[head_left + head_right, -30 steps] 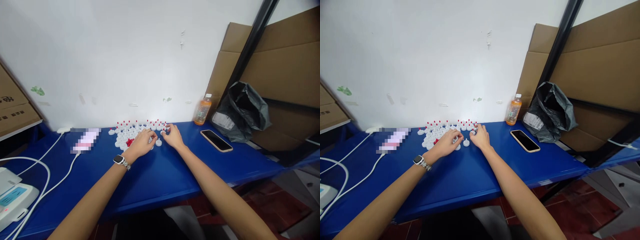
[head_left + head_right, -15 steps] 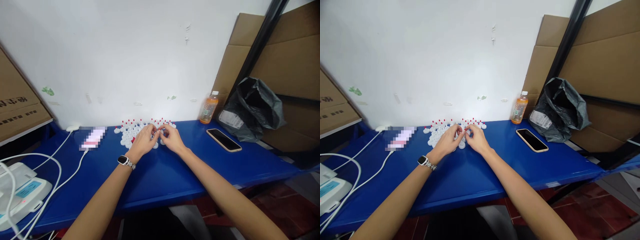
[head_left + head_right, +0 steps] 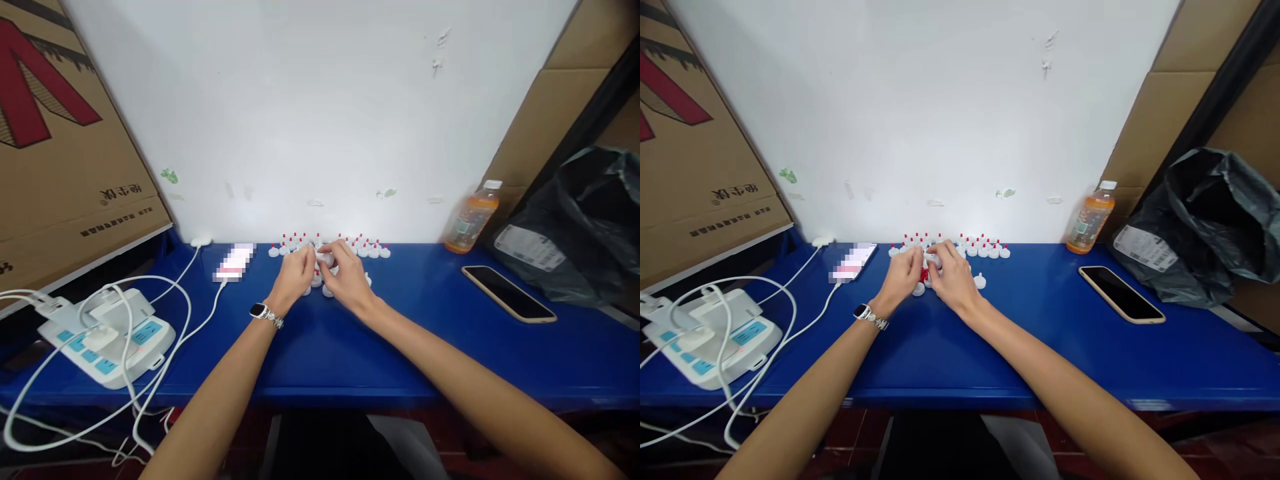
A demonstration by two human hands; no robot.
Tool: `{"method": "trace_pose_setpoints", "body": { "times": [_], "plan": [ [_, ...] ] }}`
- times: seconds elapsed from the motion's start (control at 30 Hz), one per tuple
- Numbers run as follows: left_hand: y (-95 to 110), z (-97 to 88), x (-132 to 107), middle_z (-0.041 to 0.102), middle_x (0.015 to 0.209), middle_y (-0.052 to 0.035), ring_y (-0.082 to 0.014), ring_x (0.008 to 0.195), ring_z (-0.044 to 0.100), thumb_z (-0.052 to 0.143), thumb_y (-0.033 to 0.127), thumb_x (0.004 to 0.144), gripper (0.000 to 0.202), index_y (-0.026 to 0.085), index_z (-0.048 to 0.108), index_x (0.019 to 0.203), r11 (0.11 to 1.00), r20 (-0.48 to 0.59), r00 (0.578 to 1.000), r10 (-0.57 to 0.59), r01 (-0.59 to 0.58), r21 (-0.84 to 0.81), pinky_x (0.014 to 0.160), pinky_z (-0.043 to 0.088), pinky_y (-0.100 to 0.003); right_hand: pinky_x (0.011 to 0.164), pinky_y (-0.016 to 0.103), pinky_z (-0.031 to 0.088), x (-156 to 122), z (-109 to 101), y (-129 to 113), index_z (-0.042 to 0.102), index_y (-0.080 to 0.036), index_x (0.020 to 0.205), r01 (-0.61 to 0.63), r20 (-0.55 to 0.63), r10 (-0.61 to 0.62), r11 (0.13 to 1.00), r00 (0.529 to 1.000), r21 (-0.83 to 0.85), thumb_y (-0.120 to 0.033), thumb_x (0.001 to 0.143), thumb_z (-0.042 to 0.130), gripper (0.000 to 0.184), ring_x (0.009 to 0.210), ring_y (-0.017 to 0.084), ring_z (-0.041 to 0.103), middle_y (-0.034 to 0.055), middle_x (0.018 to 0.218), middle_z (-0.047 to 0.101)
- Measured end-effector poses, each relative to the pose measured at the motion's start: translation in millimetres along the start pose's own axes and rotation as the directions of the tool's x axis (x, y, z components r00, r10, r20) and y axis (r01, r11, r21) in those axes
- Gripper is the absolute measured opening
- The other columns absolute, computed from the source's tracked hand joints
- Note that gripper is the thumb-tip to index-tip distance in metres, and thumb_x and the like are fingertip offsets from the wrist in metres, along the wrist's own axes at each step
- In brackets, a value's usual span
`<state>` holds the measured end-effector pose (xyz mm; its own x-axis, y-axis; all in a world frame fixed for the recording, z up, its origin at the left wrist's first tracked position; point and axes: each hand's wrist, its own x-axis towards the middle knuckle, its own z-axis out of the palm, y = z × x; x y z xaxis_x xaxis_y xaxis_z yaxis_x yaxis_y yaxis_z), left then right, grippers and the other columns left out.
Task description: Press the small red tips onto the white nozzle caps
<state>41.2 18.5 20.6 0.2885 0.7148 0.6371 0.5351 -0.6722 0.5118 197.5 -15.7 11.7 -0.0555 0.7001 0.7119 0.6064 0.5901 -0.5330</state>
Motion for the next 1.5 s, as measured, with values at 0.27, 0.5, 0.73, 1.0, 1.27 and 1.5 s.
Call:
{"method": "trace_pose_setpoints", "body": {
  "times": [0.27,0.5,0.73,1.0,1.27,1.5],
  "plan": [
    [-25,-0.4,4,0.06,0.084,-0.004,-0.022,0.084,0.055,0.047,0.033,0.097,0.017,0.022,0.057,0.088,0.978,0.149,0.988,-0.033,0.001,0.209,0.078,0.043,-0.036,0.082,0.033,0.049,5,-4,26,0.064,-0.022,0.095,-0.171,-0.087,0.173,0.985,0.981,0.035,-0.027,0.085,0.056,0.014,0.09,0.02,0.063,0.0046,0.1,0.069],
    [-23,4.7,-2,0.061,0.1,-0.0079,-0.0281,0.101,0.053,0.049,0.031,0.095,0.02,0.023,0.065,0.105,0.956,0.193,0.981,-0.014,-0.043,0.289,0.093,0.044,-0.045,0.076,0.033,0.046,7,-26,44,0.07,-0.02,0.085,-0.241,-0.056,0.237,0.967,0.97,-0.085,-0.033,0.081,0.061,0.016,0.08,0.02,0.059,0.004,0.084,0.063],
    [-3,21.2,-4,0.062,0.099,-0.0072,-0.0258,0.098,0.052,0.047,0.03,0.097,0.019,0.022,0.064,0.094,0.978,0.227,0.968,0.106,-0.143,0.153,0.089,0.045,-0.042,0.067,0.027,0.043,10,-53,74,0.07,-0.02,0.083,-0.377,-0.036,0.381,0.888,0.924,-0.264,-0.026,0.079,0.06,0.012,0.068,0.016,0.06,0.0013,0.077,0.071],
    [13,44.1,19,0.062,0.092,-0.0061,-0.0244,0.093,0.053,0.047,0.031,0.097,0.022,0.022,0.063,0.086,0.971,0.251,0.952,0.175,-0.209,0.115,0.086,0.044,-0.041,0.067,0.025,0.045,7,-48,82,0.071,-0.02,0.08,-0.424,0.109,0.466,0.863,0.878,-0.274,-0.028,0.078,0.064,0.011,0.072,0.016,0.065,0.0022,0.078,0.073],
    [15,64.5,32,0.061,0.089,-0.0058,-0.0241,0.091,0.053,0.046,0.029,0.097,0.022,0.021,0.061,0.083,0.971,0.214,0.961,0.177,-0.207,0.123,0.083,0.044,-0.04,0.071,0.03,0.048,36,-44,99,0.069,-0.02,0.108,-0.438,0.006,0.471,0.825,0.882,-0.357,-0.026,0.082,0.059,0.029,0.079,0.021,0.068,0.0063,0.085,0.074],
    [-2,51.8,23,0.063,0.093,-0.0056,-0.0237,0.094,0.054,0.045,0.033,0.099,0.026,0.022,0.062,0.084,0.981,0.239,0.957,0.161,-0.182,0.067,0.087,0.043,-0.041,0.07,0.031,0.047,58,-26,114,0.076,-0.021,0.089,-0.43,0.059,0.536,0.733,0.842,-0.527,-0.028,0.078,0.065,0.016,0.086,0.024,0.068,0.0114,0.093,0.074]
  ]
}}
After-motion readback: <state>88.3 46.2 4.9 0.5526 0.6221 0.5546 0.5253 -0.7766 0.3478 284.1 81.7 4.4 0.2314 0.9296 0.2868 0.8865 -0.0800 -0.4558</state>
